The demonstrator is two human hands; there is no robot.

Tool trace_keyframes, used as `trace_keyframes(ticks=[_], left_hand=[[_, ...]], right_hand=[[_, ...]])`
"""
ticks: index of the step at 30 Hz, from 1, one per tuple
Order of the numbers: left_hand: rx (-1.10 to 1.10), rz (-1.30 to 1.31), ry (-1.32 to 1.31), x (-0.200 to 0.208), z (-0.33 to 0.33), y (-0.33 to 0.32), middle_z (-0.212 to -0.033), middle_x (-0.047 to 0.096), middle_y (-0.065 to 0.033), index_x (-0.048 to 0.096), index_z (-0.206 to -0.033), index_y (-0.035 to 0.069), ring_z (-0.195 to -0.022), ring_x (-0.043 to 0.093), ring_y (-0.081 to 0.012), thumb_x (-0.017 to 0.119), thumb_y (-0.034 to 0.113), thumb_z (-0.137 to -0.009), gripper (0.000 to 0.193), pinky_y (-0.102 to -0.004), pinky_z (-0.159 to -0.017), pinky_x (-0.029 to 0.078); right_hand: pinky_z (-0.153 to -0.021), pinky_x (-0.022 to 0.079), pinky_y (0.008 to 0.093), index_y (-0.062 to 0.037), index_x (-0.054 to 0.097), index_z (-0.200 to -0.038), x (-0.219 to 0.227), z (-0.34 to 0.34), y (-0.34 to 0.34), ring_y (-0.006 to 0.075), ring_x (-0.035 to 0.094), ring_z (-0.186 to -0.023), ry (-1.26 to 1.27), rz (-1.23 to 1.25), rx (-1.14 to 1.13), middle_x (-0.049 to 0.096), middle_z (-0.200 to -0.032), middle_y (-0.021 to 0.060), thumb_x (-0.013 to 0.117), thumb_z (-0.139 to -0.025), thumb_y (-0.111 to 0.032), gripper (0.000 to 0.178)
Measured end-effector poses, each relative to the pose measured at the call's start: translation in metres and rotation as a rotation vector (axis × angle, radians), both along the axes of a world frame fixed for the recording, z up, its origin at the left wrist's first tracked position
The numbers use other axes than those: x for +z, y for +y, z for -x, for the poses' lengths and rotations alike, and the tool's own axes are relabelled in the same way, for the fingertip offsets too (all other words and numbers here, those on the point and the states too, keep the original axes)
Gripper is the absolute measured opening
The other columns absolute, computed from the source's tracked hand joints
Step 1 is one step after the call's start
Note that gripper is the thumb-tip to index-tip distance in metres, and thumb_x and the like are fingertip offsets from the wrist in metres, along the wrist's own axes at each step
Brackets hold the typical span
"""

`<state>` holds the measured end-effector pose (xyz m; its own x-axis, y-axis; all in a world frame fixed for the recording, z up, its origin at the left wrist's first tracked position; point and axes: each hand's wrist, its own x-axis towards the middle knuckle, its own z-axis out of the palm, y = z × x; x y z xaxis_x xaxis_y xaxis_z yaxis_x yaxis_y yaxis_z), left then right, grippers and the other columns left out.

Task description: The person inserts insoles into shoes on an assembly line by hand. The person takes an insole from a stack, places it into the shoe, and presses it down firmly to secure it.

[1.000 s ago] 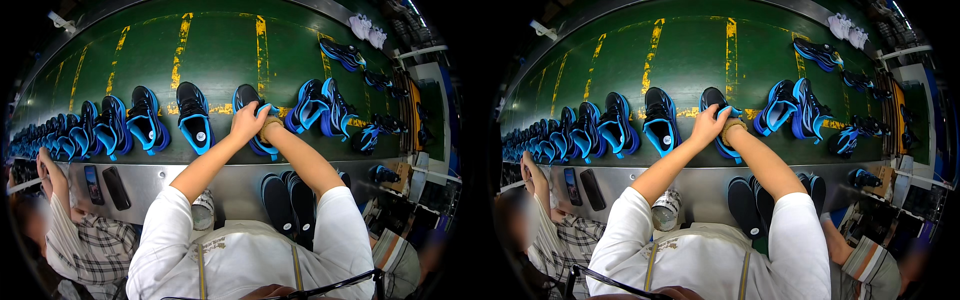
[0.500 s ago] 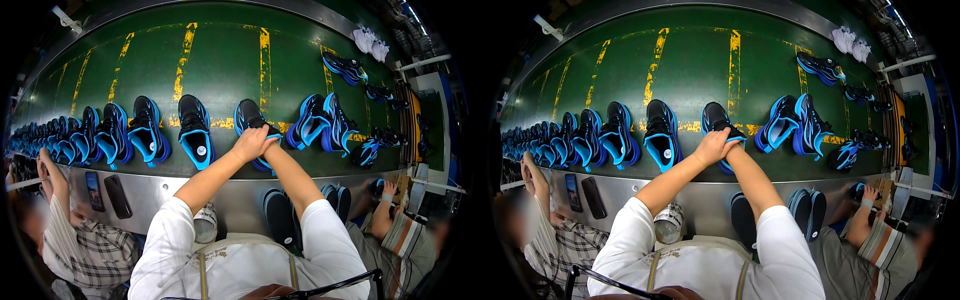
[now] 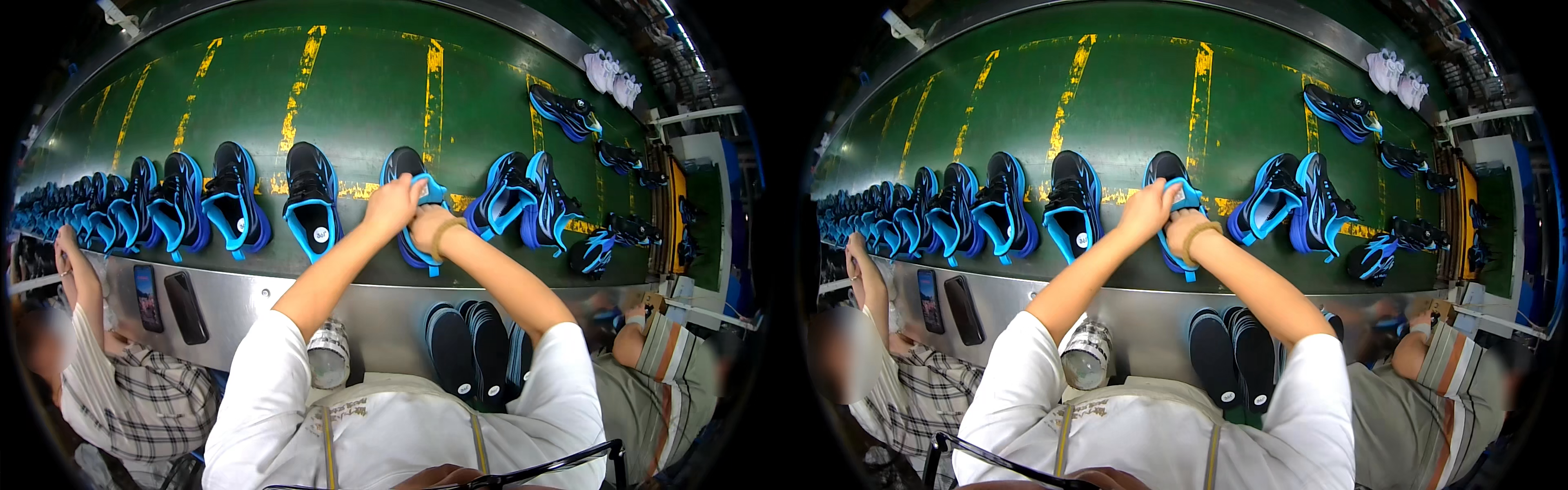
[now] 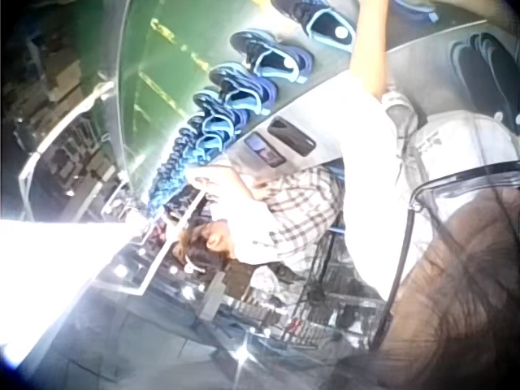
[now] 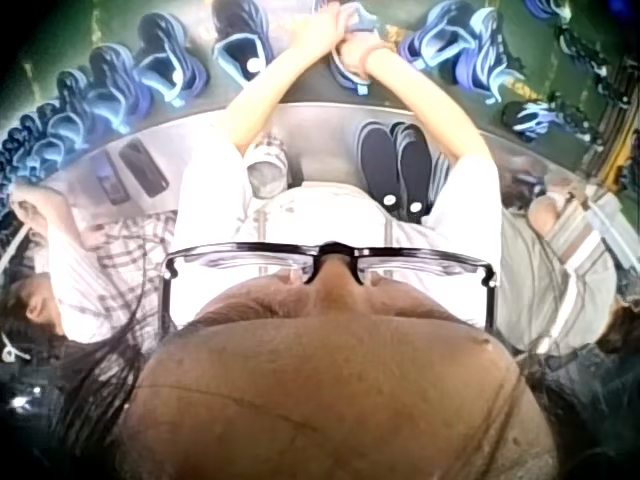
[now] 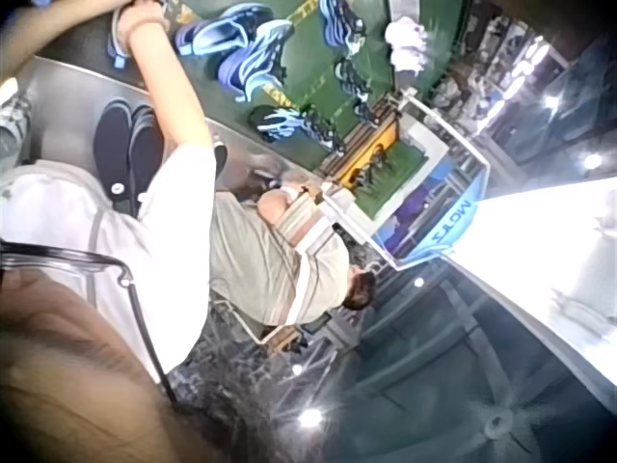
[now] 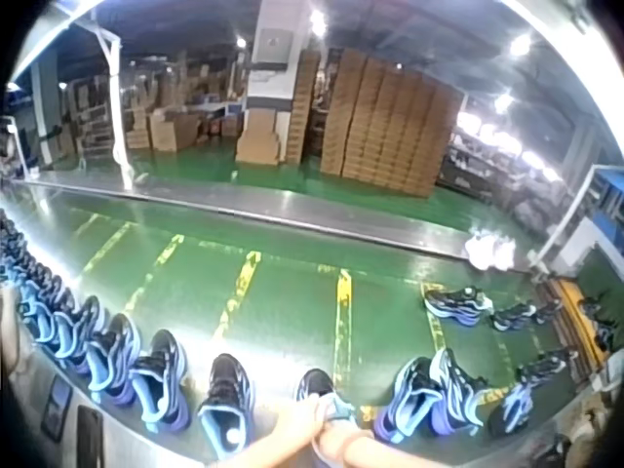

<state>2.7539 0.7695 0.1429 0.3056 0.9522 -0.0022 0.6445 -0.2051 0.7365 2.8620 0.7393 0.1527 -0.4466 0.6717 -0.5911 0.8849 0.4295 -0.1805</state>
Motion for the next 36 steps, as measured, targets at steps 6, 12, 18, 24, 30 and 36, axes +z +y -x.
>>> trace_keyframes(ticks=[6,12,18,24,30,36], left_hand=[[0.003,0.005,-0.046,0.006,0.001,0.009,-0.065,0.053,-0.016,0.048,-0.087,0.002,-0.064,0.054,-0.0321,0.052,0.033,-0.076,0.032,-0.0393,-0.057,0.041],[-0.323,-0.702,0.33,0.007,0.003,0.006,-0.069,0.048,-0.005,0.048,-0.082,0.01,-0.06,0.05,-0.0208,0.056,0.023,-0.069,0.02,-0.0311,-0.055,0.037],[-0.462,-0.571,0.603,0.017,0.012,0.003,-0.063,0.051,-0.0043,0.048,-0.075,0.007,-0.057,0.053,-0.0187,0.057,0.024,-0.065,0.021,-0.03,-0.051,0.038],[-0.576,-0.543,0.571,0.012,0.0,0.015,-0.063,0.054,-0.0056,0.049,-0.073,0.008,-0.058,0.055,-0.019,0.052,0.021,-0.069,0.014,-0.0304,-0.05,0.039],[-0.631,-0.616,0.701,0.013,0.003,0.016,-0.066,0.053,-0.0061,0.047,-0.076,0.007,-0.061,0.054,-0.0199,0.049,0.023,-0.074,0.016,-0.0307,-0.053,0.038],[-0.689,-0.67,0.777,0.017,0.004,0.007,-0.066,0.052,-0.0053,0.048,-0.074,0.007,-0.06,0.053,-0.0182,0.045,0.017,-0.073,0.01,-0.0292,-0.053,0.036]], right_hand=[[-0.101,0.01,0.0357,0.0073,0.055,-0.094,0.038,0.013,-0.017,0.0234,0.049,-0.099,-0.149,0.396,-0.062,0.055,-0.094,0.0205,0.026,-0.074,-0.044,0.062],[-0.099,0.016,0.0409,0.0014,0.055,-0.076,0.023,-0.006,-0.063,0.0222,0.052,-0.085,0.305,-0.316,-0.235,0.056,-0.078,0.011,0.047,-0.069,-0.029,0.032],[-0.095,0.017,0.0468,-0.0025,0.055,-0.083,0.022,-0.006,-0.089,0.0227,0.052,-0.084,0.342,-0.394,-0.279,0.056,-0.078,0.01,0.05,-0.067,-0.024,0.028],[-0.095,0.003,0.0546,0.0028,0.055,-0.095,0.03,0.008,-0.02,0.0286,0.048,-0.101,-0.132,0.433,-0.272,0.056,-0.097,0.0155,0.047,-0.066,-0.037,0.05],[-0.095,0.008,0.0536,-0.0037,0.057,-0.076,0.019,0.004,-0.062,0.0223,0.05,-0.091,0.22,-0.337,-0.293,0.056,-0.084,0.0113,0.052,-0.069,-0.025,0.023],[-0.091,0.02,0.0503,-0.0046,0.057,-0.075,0.029,-0.008,-0.107,0.0197,0.048,-0.093,0.397,-0.718,-0.382,0.053,-0.089,0.0062,0.06,-0.067,-0.019,0.017]])
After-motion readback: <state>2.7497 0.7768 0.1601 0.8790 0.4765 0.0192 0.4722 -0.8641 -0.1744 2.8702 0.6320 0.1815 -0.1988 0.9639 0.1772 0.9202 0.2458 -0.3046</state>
